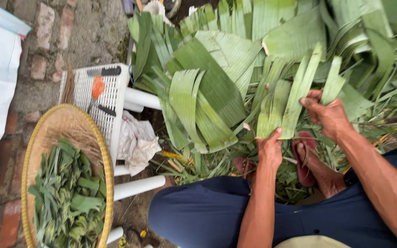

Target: Tearing banana leaves into thin strips by hand and collecting them.

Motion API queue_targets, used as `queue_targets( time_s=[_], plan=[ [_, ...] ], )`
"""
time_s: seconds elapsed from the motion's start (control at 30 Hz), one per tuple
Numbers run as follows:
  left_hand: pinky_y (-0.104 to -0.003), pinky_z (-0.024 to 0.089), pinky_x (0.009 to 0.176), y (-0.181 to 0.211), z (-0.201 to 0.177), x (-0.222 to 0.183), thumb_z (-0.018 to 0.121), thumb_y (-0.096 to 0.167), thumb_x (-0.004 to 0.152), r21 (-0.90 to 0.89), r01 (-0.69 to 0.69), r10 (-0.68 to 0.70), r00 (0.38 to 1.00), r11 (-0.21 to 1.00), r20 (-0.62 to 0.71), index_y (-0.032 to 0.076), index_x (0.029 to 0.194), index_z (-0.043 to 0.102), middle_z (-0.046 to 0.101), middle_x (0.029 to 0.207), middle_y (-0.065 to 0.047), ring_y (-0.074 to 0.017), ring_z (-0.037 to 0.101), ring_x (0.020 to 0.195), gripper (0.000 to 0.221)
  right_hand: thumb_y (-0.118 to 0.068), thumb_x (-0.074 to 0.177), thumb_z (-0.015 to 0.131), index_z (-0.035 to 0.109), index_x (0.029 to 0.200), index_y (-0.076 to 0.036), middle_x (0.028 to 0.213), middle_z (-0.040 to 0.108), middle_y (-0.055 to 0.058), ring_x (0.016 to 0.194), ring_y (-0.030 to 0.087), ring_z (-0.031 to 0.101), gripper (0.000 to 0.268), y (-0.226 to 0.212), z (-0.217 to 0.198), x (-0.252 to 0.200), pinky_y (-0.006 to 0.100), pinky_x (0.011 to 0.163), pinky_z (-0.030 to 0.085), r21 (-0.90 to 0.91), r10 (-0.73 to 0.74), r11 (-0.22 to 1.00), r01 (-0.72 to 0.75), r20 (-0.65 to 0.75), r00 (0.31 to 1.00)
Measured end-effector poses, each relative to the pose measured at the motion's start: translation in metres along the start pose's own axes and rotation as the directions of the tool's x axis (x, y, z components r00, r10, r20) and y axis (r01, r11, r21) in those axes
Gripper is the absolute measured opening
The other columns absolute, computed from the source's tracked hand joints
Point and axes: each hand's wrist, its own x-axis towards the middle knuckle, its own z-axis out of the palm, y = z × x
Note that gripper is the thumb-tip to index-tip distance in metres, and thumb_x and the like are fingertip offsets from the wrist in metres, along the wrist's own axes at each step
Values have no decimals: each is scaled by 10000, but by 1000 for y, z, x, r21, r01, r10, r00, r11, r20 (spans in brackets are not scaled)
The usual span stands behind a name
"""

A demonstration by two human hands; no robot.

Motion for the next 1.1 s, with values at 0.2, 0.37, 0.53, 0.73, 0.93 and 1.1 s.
queue_targets(
  time_s=[0.2,0.37,0.53,0.73,0.93,1.1],
  plan=[
    [-476,465,916,18,9,-14,894,7,680,61,69,-68,998,996,-16,163,724,472,719,1093,-172,-354,648,1210,452,-164,921,782,664,1101,-129,636,520,-73,442,59,321,218,4,3,5,226,404,251,81,15,997,-15,5,1000],
    [-429,449,956,2,-6,5,908,40,640,88,98,-97,995,991,-13,150,643,445,714,1334,-249,-378,600,1361,475,-171,900,784,661,1069,-131,600,469,-93,436,50,276,212,12,4,7,231,405,205,128,-5,992,4,14,1000],
    [-397,628,795,-33,-34,40,856,-107,778,-170,-12,41,984,985,173,108,1106,769,788,1046,-106,-286,774,944,402,-121,868,813,706,1094,-79,787,681,-15,371,-20,337,254,23,10,10,153,339,287,108,-179,977,185,-69,981],
    [-390,575,789,-3,-17,7,855,-91,781,-226,27,34,965,974,259,118,1061,774,787,1032,-102,-292,761,943,359,-109,866,816,709,1077,-43,753,677,-3,355,-5,327,246,20,22,15,171,334,271,61,-182,981,185,-43,982],
    [-411,572,944,-53,-60,67,805,-125,804,-244,24,65,935,970,348,111,1186,758,784,1142,-107,-304,741,1085,452,-82,820,802,728,1049,-49,686,656,-9,343,-12,366,243,-23,41,6,157,334,271,-63,-183,981,184,30,983],
    [-428,560,1004,-75,-80,93,802,-135,801,-242,6,81,934,970,349,122,1229,749,779,1182,-106,-304,729,1111,501,-79,801,805,737,1017,-37,633,642,-6,346,-14,353,230,-9,27,25,161,327,253,-125,-172,976,177,45,984]
  ],
)
